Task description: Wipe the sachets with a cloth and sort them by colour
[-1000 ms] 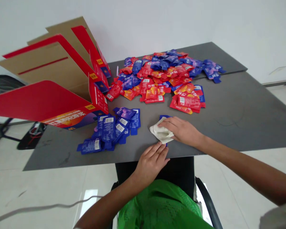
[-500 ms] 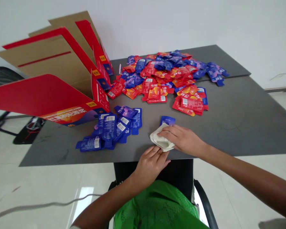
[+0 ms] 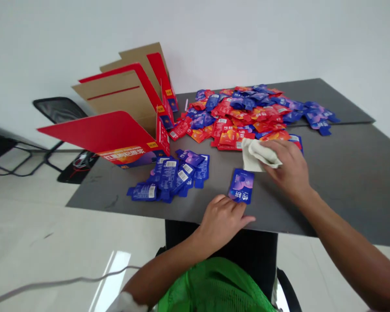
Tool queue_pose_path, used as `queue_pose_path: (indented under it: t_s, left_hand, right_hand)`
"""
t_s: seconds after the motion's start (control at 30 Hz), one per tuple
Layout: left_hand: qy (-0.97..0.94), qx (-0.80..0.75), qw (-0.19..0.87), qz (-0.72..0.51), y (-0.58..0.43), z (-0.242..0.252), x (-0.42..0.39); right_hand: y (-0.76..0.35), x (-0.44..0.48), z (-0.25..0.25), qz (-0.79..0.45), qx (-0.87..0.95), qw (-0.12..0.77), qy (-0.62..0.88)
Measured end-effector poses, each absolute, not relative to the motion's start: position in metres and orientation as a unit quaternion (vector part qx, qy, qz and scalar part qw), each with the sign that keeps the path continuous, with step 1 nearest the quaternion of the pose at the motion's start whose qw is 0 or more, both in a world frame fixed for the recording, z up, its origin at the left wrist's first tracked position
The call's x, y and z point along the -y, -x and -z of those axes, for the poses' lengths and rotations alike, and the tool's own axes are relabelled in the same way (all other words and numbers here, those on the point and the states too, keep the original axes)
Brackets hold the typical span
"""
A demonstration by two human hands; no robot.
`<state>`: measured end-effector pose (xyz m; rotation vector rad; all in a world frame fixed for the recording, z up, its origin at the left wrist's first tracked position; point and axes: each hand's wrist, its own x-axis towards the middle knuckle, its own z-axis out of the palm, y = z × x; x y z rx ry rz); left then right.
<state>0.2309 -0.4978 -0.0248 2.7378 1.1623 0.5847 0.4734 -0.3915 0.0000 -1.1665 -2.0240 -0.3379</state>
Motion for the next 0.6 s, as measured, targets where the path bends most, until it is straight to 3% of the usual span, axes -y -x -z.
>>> queue_pose_path:
  t_s: [0.13, 0.3, 0.47, 0.6]
  left_hand:
    - [-0.842, -0.51, 0.004, -0.175, -0.26, 0.02, 0.481]
    - [-0.813, -0.569, -0.027, -0.121, -0.292, 0.018, 0.469]
    - [-0.798, -0.601, 0.037, -0.013, -0.316, -0.004, 0.452]
    - [-0.814, -0.574, 0.088, 0.004, -0.317, -0.024, 0.442]
  right_hand:
    - [-0.48, 0.398, 0.004, 0.145, 0.745, 0.457, 0.464]
    - [-0.489, 0.396, 0.006, 0.112, 0.723, 0.462, 0.502]
    - [-0.488, 0.398, 0.001, 0.067, 0.686, 0.458, 0.561]
    - [-0.49, 0.398, 0.0, 0.048, 0.674, 0.471, 0.567]
